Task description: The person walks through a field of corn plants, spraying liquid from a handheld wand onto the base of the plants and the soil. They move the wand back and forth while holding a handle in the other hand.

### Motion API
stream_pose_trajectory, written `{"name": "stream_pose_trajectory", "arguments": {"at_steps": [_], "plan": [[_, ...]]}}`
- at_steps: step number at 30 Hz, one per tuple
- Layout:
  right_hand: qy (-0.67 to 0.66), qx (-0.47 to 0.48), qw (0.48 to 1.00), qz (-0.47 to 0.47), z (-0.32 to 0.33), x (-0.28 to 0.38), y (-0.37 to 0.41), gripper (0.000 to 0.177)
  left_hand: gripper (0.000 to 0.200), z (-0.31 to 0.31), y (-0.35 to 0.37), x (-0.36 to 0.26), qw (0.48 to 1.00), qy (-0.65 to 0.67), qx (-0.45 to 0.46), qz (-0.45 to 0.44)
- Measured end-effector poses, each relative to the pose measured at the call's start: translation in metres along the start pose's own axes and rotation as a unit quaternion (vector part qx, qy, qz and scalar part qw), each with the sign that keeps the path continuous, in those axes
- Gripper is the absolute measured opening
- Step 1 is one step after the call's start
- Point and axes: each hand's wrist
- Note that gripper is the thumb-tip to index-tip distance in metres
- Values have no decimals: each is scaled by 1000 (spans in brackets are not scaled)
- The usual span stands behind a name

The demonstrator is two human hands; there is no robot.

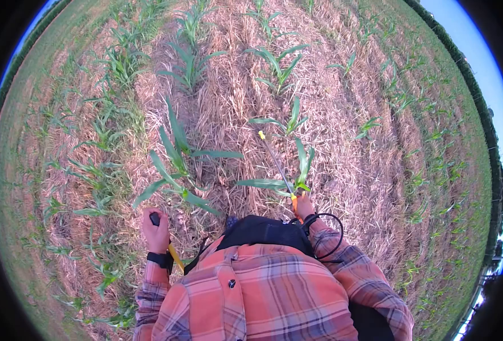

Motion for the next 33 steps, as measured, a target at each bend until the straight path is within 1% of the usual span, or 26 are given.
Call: {"name": "stream_pose_trajectory", "arguments": {"at_steps": [3,5,6,8,9,10,11,13,17,18,19,21,23,24,26,29,30,31,32,33], "plan": [[41,23,999,8,-21,28,0,22,12,11,-16,9,999,-18,-19,26],[39,37,997,48,-34,40,0,25,13,13,-24,18,997,-34,-27,-59],[53,35,995,82,-41,46,-1,25,13,14,-28,19,997,-35,-31,-57],[69,45,992,90,-52,57,-4,26,13,14,-33,20,999,2,-37,-29],[82,53,990,97,-57,63,-4,26,13,14,-35,12,999,0,-41,-27],[79,63,990,103,-61,69,-6,26,13,13,-35,-1,999,2,-39,25],[80,67,989,103,-65,74,-9,26,13,12,-38,-8,996,4,-37,77],[110,92,986,89,-72,83,-18,27,13,7,-46,-5,997,6,-46,66],[98,103,985,94,-83,95,-50,27,13,-11,-68,4,997,5,-72,29],[89,104,987,79,-83,100,-59,26,13,-18,-74,-1,997,3,-73,26],[81,104,989,63,-82,108,-65,25,13,-25,-80,-6,997,-6,-71,27],[90,111,987,74,-83,109,-94,26,13,-43,-91,-21,997,-17,-66,26],[85,93,991,51,-76,114,-112,24,13,-66,-97,-39,996,6,-57,73],[45,105,992,45,-69,115,-122,23,13,-77,-102,-40,996,4,-52,74],[33,95,994,33,-57,120,-141,23,12,-95,-114,-42,997,-48,-51,45],[10,74,997,16,-38,129,-170,24,13,-125,-128,-58,997,-50,-44,36],[10,44,999,27,-31,133,-178,24,13,-132,-134,-55,997,-50,-41,34],[11,14,999,38,-25,132,-190,24,13,-138,-143,-48,997,-67,-39,-9],[1,28,1000,0,-18,132,-203,26,13,-143,-149,-42,995,-83,-37,-52],[-2,27,1000,0,-11,136,-210,26,13,-152,-154,-47,995,-83,-35,-54]]}}
Point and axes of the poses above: each hand's wrist, its own y-axis away from the middle knuckle, its own z-axis out of the back of the hand, x = y × z, and after that the axes turned 9 degrees about -x, right-handed
